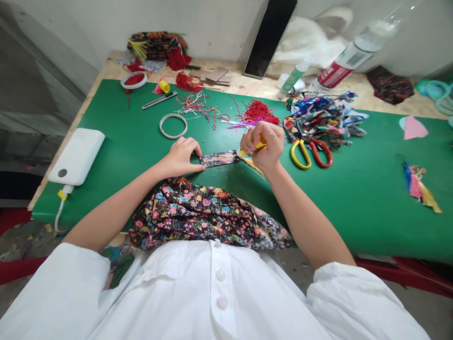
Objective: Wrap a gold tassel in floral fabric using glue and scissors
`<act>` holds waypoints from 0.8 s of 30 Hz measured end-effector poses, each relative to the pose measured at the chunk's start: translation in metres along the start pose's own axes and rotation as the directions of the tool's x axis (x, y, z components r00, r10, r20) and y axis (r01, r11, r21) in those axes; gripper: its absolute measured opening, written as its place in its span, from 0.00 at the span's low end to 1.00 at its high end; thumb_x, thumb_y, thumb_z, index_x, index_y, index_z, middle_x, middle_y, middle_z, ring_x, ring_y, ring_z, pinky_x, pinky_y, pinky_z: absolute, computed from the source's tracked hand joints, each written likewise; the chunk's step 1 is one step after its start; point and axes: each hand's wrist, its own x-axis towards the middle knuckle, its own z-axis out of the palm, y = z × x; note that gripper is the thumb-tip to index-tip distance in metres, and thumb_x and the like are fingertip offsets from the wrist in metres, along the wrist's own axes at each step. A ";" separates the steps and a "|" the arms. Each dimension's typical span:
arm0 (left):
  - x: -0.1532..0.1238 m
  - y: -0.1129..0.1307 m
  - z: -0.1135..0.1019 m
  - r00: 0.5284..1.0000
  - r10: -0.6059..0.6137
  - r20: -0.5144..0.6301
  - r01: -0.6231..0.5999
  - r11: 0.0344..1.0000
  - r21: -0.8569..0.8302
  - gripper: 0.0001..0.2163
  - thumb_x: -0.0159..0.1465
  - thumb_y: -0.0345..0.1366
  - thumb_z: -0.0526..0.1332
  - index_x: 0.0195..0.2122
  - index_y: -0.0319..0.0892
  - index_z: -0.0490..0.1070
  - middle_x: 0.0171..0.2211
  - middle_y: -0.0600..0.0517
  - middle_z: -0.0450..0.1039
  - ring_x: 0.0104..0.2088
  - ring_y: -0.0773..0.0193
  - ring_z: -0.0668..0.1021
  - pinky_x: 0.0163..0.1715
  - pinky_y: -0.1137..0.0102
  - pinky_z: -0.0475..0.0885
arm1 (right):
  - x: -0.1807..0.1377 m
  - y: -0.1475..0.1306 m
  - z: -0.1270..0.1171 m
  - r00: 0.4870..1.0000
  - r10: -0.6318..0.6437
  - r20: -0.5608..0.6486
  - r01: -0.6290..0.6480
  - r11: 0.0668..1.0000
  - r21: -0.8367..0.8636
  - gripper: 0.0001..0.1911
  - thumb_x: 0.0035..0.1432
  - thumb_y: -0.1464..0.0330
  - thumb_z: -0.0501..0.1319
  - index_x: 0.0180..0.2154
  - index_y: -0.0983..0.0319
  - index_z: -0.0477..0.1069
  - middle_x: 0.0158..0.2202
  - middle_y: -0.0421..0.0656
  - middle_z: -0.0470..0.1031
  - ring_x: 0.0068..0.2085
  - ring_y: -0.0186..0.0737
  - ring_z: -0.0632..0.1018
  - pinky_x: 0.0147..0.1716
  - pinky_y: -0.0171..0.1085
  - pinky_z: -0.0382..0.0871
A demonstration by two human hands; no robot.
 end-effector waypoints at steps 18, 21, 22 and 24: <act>0.001 -0.004 0.002 1.000 -0.003 0.007 0.004 0.999 -0.035 0.14 0.52 0.43 0.70 0.34 0.44 0.69 0.39 0.51 0.71 0.45 0.55 0.70 0.51 0.59 0.64 | 0.002 0.025 0.019 0.998 -0.040 -0.040 0.039 0.999 -0.013 0.35 0.53 0.41 0.63 0.15 0.58 0.51 0.11 0.32 0.49 0.13 0.27 0.53 0.13 0.33 0.47; 0.001 -0.003 0.001 1.000 -0.009 0.004 0.009 0.999 -0.031 0.14 0.52 0.43 0.70 0.34 0.43 0.70 0.40 0.50 0.71 0.45 0.54 0.70 0.51 0.59 0.64 | 0.001 0.028 0.019 0.997 -0.051 -0.063 0.050 0.999 -0.020 0.34 0.54 0.42 0.62 0.16 0.58 0.51 0.12 0.33 0.48 0.14 0.27 0.53 0.13 0.32 0.48; 0.001 -0.002 0.001 1.000 -0.008 0.006 0.008 1.000 -0.029 0.14 0.52 0.43 0.70 0.34 0.43 0.70 0.40 0.50 0.71 0.45 0.54 0.70 0.51 0.58 0.64 | 0.001 0.028 0.019 0.996 -0.051 -0.074 0.049 0.998 -0.024 0.34 0.55 0.42 0.62 0.16 0.58 0.51 0.12 0.33 0.48 0.14 0.27 0.53 0.13 0.32 0.48; 0.001 -0.002 0.001 1.000 -0.004 0.011 0.004 1.000 -0.030 0.14 0.52 0.43 0.70 0.34 0.42 0.70 0.39 0.49 0.71 0.45 0.54 0.70 0.51 0.58 0.64 | 0.001 0.029 0.019 0.995 -0.057 -0.084 0.055 0.998 -0.019 0.33 0.55 0.43 0.62 0.15 0.58 0.52 0.12 0.33 0.49 0.14 0.27 0.53 0.13 0.32 0.48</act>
